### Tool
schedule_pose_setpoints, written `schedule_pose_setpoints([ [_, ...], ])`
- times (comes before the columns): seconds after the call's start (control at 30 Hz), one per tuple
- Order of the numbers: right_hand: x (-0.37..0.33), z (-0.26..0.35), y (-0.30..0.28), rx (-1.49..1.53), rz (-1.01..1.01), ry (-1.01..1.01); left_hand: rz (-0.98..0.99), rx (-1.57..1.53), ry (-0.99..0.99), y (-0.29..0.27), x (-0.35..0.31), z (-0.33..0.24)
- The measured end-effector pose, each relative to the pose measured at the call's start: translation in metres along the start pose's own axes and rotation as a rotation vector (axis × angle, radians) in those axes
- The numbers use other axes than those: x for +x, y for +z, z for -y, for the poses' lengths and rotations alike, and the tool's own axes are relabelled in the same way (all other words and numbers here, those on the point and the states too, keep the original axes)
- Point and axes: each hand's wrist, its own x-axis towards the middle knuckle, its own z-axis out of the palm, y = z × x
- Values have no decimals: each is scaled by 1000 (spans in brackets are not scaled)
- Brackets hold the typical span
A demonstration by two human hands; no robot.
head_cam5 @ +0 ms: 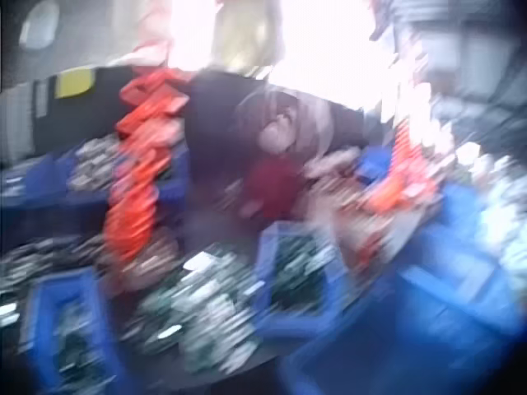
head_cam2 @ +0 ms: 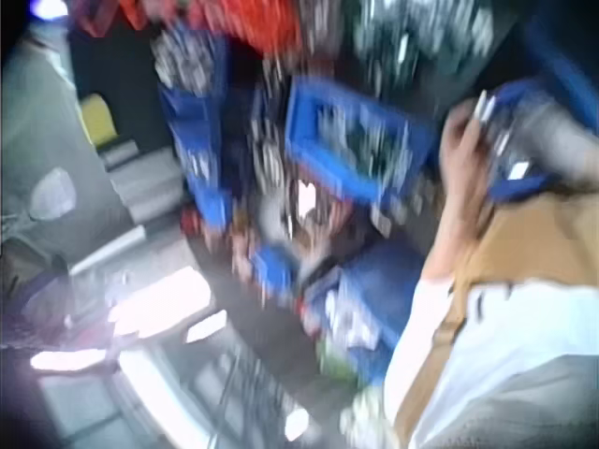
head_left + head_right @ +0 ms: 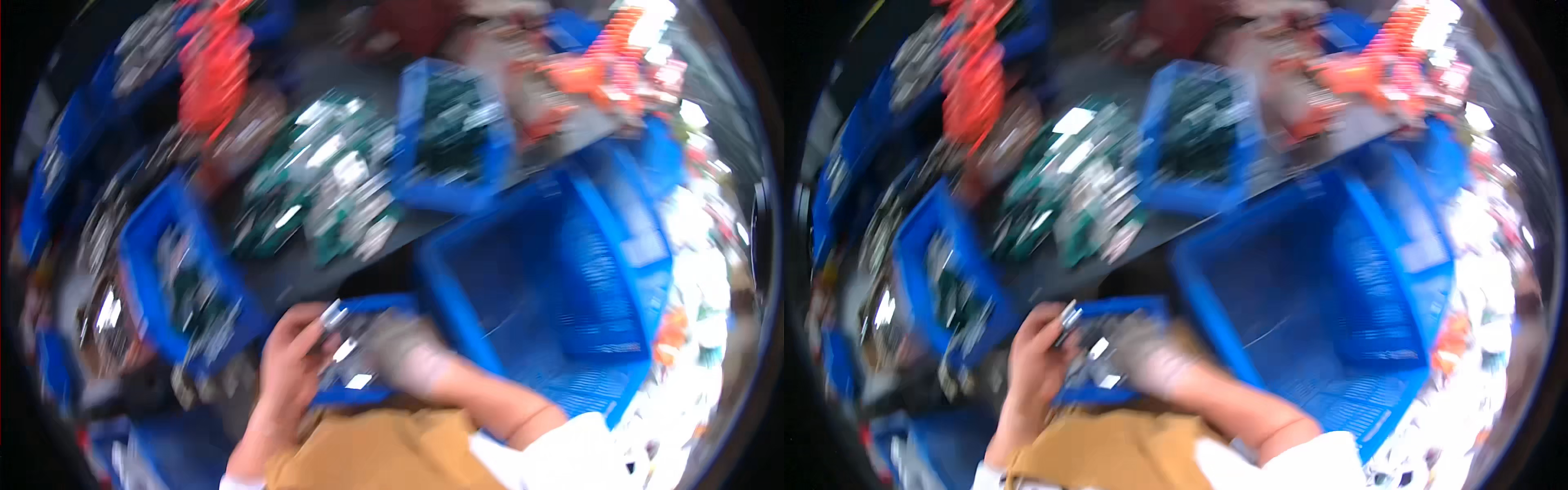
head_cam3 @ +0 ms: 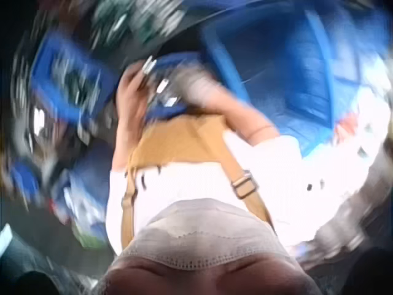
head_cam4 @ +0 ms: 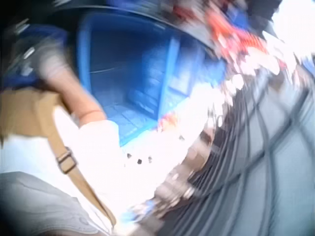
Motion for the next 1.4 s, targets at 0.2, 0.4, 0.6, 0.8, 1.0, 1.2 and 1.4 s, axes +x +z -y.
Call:
schedule_pose_setpoints([
  [0.2, 1, 2, 20, 72, -77, -71, -19, -9, -34, -10, -15, 2],
  [0.4, 3, 11, 32, 28, -445, -160, 40, 7, -52, -8, -5, 5],
  [0.6, 14, 13, 35, -78, -290, -518, 20, -5, -22, -1, -12, 2],
  [0.8, 20, 8, 43, -91, -358, -551, 16, 17, 0, -13, -13, 0],
  [1.0, 9, 6, 21, 232, -260, -265, 13, -24, 0, -18, -11, 2],
  [1.2, -2, -1, 7, 938, -202, -51, 18, -88, 58, -21, -4, 8],
  [1.4, -13, 13, -21, 727, -440, -198, -32, -88, 52, -22, -4, 19],
])
